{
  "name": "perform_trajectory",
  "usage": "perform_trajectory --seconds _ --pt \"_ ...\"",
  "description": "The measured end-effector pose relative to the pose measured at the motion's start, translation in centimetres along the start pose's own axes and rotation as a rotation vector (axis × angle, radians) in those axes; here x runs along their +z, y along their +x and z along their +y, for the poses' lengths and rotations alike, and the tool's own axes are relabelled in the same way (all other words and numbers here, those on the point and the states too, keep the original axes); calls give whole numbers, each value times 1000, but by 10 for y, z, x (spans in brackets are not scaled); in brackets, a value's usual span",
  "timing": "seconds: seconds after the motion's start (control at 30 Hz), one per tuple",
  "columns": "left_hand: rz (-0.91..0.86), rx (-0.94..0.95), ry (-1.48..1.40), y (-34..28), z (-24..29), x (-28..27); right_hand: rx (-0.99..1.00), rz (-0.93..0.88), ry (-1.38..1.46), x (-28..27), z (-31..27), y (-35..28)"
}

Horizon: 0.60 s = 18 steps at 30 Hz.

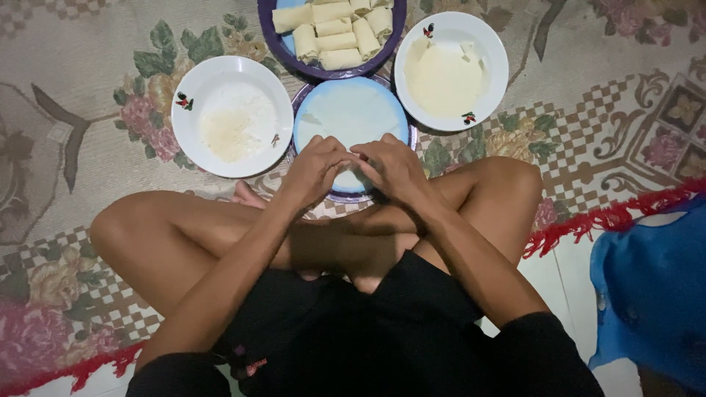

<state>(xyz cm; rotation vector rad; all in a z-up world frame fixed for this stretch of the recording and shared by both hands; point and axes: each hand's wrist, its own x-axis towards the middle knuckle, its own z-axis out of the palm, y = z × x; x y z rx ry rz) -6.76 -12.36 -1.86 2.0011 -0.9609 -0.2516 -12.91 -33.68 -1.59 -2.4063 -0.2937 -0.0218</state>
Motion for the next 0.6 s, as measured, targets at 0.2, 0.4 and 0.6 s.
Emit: perform_trajectory --seconds 0.2,0.4,0.6 --pt "39 46 116 -8 -28 -3 -7 43 -44 -8 -4 -1" --pt "81 25 181 -4 -32 1 18 15 -61 -4 4 1" --pt "-28 -116 323 -7 -21 -23 24 -49 -72 -10 -4 7"
